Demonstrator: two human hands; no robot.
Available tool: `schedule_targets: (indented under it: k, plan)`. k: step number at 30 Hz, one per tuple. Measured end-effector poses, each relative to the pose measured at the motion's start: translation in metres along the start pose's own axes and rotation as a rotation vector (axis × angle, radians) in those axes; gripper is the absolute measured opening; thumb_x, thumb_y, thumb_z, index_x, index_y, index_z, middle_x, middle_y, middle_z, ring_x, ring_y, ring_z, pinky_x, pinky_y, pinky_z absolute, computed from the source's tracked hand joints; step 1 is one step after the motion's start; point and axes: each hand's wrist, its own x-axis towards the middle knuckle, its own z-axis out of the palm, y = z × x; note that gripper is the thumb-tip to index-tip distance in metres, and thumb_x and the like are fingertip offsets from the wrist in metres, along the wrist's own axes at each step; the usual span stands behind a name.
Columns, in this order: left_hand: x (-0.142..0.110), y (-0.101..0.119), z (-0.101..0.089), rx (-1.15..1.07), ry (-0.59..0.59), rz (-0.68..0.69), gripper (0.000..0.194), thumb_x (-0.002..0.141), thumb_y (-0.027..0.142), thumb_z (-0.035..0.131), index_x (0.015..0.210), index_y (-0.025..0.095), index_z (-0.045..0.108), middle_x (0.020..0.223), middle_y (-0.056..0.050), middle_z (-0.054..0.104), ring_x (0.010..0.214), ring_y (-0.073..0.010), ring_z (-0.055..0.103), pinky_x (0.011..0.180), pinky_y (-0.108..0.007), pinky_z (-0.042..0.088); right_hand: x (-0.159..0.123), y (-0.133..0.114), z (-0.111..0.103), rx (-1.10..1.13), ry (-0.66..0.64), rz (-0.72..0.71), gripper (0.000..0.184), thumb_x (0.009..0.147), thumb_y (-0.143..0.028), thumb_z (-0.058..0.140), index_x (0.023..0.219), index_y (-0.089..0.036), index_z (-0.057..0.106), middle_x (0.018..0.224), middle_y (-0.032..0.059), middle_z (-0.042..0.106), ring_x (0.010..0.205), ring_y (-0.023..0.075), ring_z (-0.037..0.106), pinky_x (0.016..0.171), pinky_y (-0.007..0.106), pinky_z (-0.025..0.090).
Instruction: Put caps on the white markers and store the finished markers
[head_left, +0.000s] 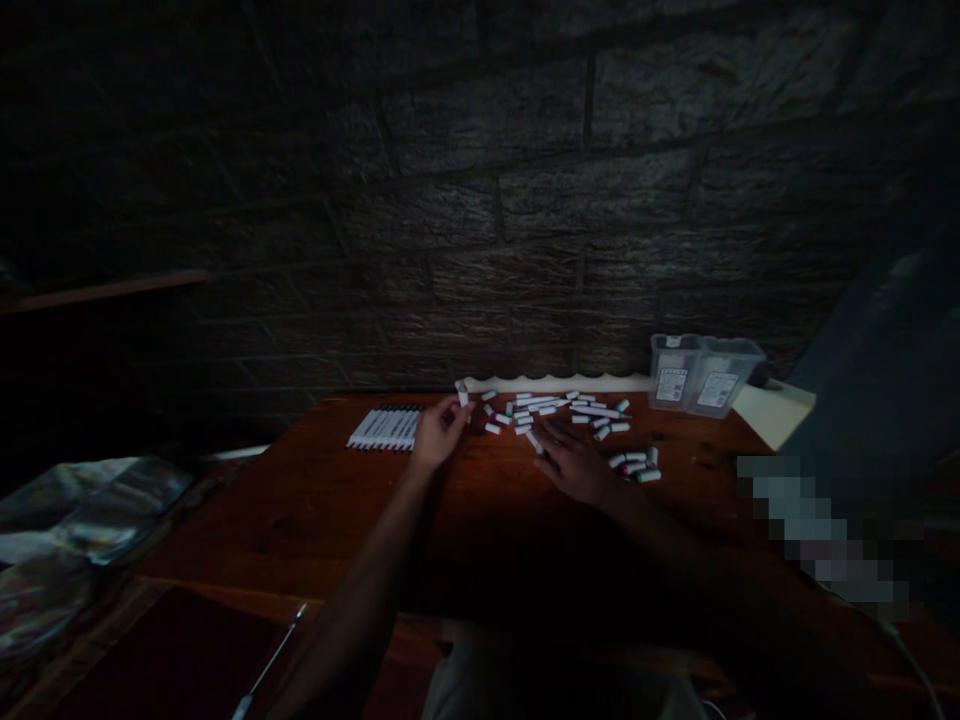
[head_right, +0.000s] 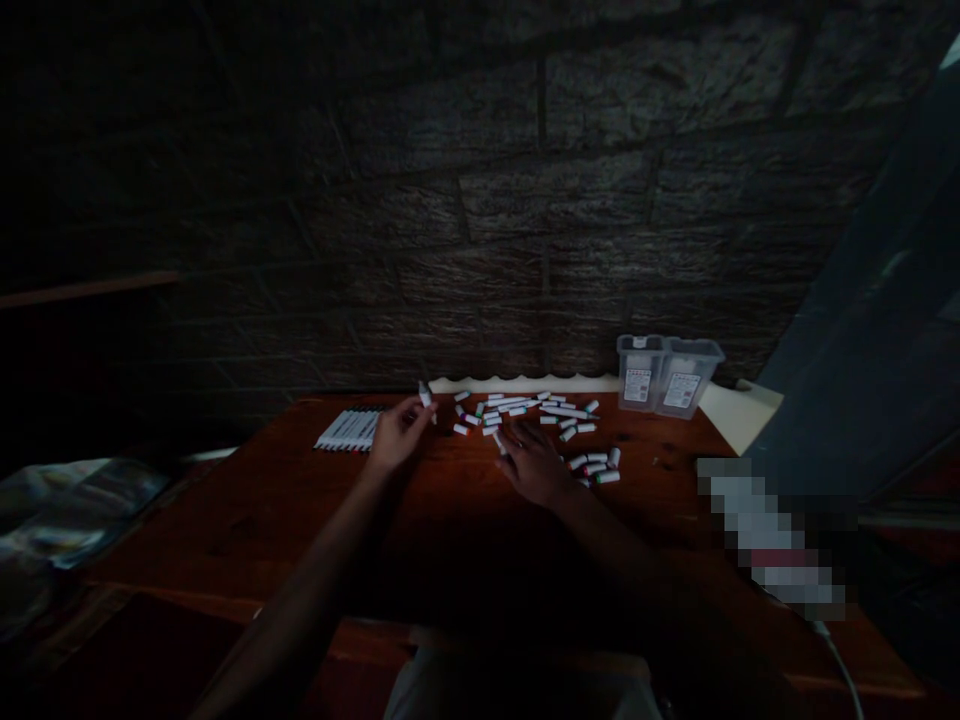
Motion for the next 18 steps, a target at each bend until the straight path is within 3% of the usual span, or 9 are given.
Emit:
schedule_targets:
  k: [2,4,10,14,18]
  plan:
    - [-0.002,0.003,-0.004,0.224,0.044,0.090,0.034,0.086,0.049,0.054,0.082,0.018,0.067,0.080,-0.005,0.065,0.078,-0.0177,0.060,0.077,-0.028,0.046,0.000,0.001,-0.002,0.011,-0.005,0.010,0.051,0.094,-0.035,0.045,0.142,-0.018,0.044,0.147,0.0113,0.044,0.137,0.0258,0.036,0.111,0.045,0.031]
    - [-0.003,0.005,-0.007,0.365,0.032,0.088,0.038,0.089,0.050,0.049,0.083,0.018,0.068,0.084,-0.006,0.067,0.081,-0.0182,0.062,0.078,-0.027,0.045,0.001,0.001,-0.004,0.019,-0.014,0.024,0.050,0.094,-0.036,0.044,0.142,-0.019,0.044,0.146,0.0104,0.046,0.136,0.0248,0.038,0.111,0.044,0.030]
    - [-0.007,-0.004,-0.007,0.779,-0.139,-0.154,0.038,0.091,0.047,0.044,0.101,0.022,0.071,0.090,-0.010,0.073,0.084,-0.0237,0.067,0.073,-0.030,0.045,0.002,0.001,-0.003,0.021,0.009,0.066,0.047,0.093,-0.038,0.045,0.136,-0.019,0.050,0.143,0.0115,0.048,0.133,0.0267,0.041,0.109,0.045,0.033]
    - [-0.009,-0.006,0.000,0.894,-0.248,-0.263,0.035,0.089,0.043,0.046,0.099,0.022,0.072,0.097,-0.012,0.073,0.093,-0.0270,0.066,0.078,-0.033,0.046,0.002,0.004,-0.001,0.050,0.043,0.068,0.046,0.094,-0.039,0.044,0.135,-0.021,0.051,0.142,0.0108,0.049,0.131,0.0261,0.042,0.107,0.046,0.035]
    - [-0.010,-0.005,0.001,0.915,-0.245,-0.299,0.040,0.089,0.047,0.044,0.098,0.021,0.073,0.099,-0.013,0.072,0.096,-0.0280,0.066,0.082,-0.035,0.046,0.002,0.004,-0.001,0.058,0.054,0.060,0.046,0.093,-0.039,0.045,0.135,-0.021,0.052,0.142,0.0108,0.049,0.131,0.0263,0.042,0.106,0.047,0.035]
